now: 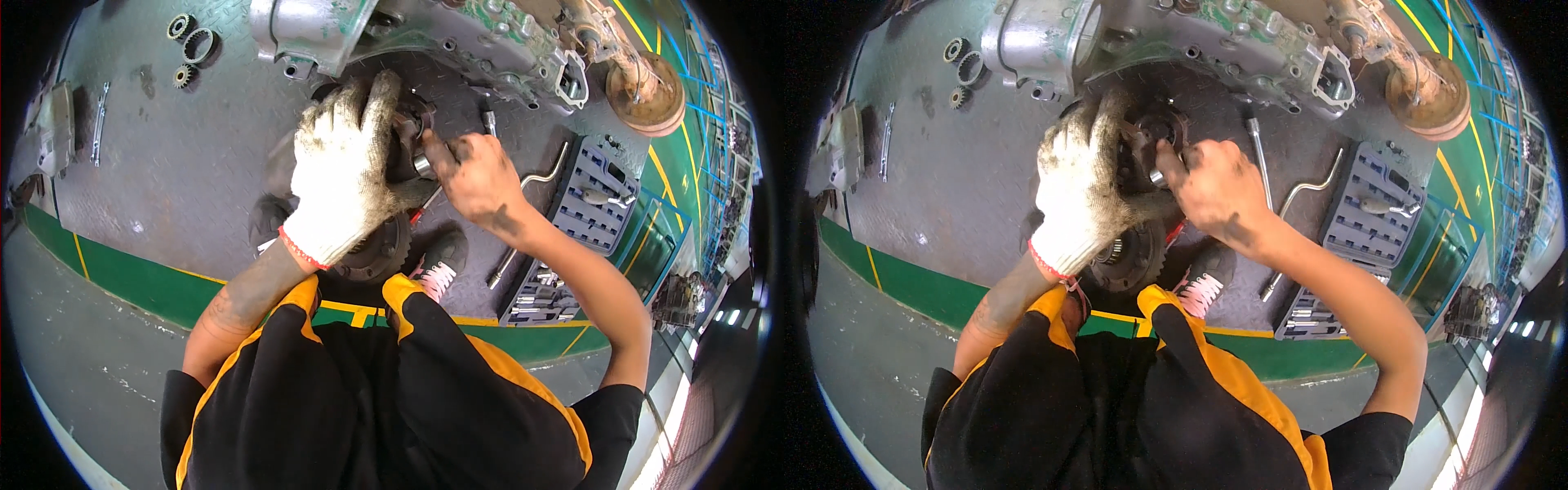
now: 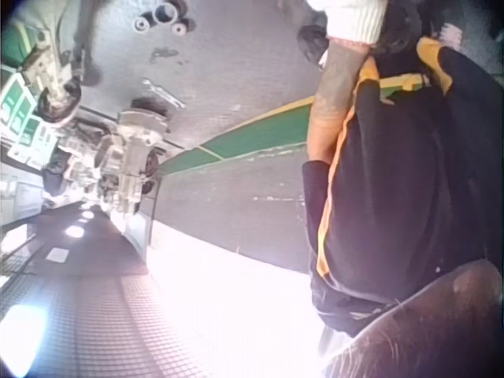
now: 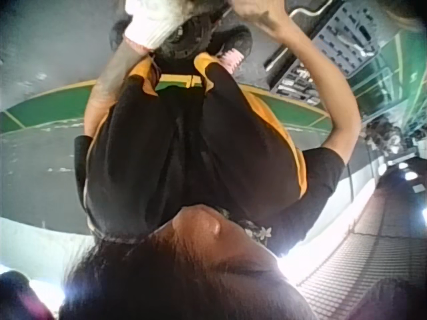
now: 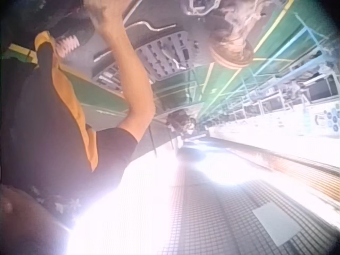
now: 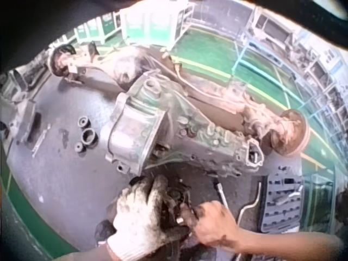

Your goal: Disassembling and inspecting the gears of an automotive differential assembly.

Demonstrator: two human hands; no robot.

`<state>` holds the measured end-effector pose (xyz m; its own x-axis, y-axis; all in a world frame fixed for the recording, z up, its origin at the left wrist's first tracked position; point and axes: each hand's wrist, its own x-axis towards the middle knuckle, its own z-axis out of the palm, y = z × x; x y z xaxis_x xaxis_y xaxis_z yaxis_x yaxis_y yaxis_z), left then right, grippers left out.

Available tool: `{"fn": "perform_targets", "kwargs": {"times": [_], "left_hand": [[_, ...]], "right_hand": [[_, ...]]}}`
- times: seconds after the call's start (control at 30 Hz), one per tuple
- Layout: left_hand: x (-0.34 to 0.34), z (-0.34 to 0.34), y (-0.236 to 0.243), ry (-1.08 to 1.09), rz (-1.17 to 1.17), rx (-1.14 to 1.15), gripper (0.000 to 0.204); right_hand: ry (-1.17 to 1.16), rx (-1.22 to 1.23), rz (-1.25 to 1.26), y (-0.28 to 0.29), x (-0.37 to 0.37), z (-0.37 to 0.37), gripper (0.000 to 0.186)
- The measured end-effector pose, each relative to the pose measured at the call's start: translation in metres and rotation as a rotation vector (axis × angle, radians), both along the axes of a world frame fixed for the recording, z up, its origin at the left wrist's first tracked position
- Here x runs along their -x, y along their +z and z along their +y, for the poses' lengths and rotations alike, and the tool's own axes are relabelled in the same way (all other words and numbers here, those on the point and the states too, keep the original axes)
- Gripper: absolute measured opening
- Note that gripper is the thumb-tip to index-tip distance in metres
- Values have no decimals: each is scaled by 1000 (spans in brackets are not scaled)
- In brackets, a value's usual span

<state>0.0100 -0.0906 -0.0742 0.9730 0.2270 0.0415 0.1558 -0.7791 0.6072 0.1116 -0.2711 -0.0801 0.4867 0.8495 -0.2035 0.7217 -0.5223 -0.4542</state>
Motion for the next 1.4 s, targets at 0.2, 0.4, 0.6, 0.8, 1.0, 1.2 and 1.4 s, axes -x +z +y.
{"fn": "perform_targets", "kwargs": {"times": [0.2, 0.4, 0.6, 0.8, 1.0, 1.2, 1.4], "left_hand": [[-3, 0, 7, -100, 12, -85, 82], [-3, -6, -1, -91, -59, -119, 91], [-7, -5, -1, -72, 60, -211, 92], [-9, -3, 2, -195, 46, -235, 88], [-6, 5, 9, -366, 92, -174, 91], [8, -6, 12, -418, 57, -110, 92], [4, -4, 14, -480, 13, -128, 84]], "right_hand": [[238, 45, -49, 3, -14, 0, 44], [93, -268, -28, -8, -10, 8, 32], [-315, -68, 28, 1, 18, 28, 20], [-140, -37, 56, -6, 29, 7, 20], [-776, 381, 1390, 24, 11, 15, 41], [-768, 396, 1406, -6, 38, -4, 56], [-814, 247, 1522, 0, 48, -22, 90]]}}
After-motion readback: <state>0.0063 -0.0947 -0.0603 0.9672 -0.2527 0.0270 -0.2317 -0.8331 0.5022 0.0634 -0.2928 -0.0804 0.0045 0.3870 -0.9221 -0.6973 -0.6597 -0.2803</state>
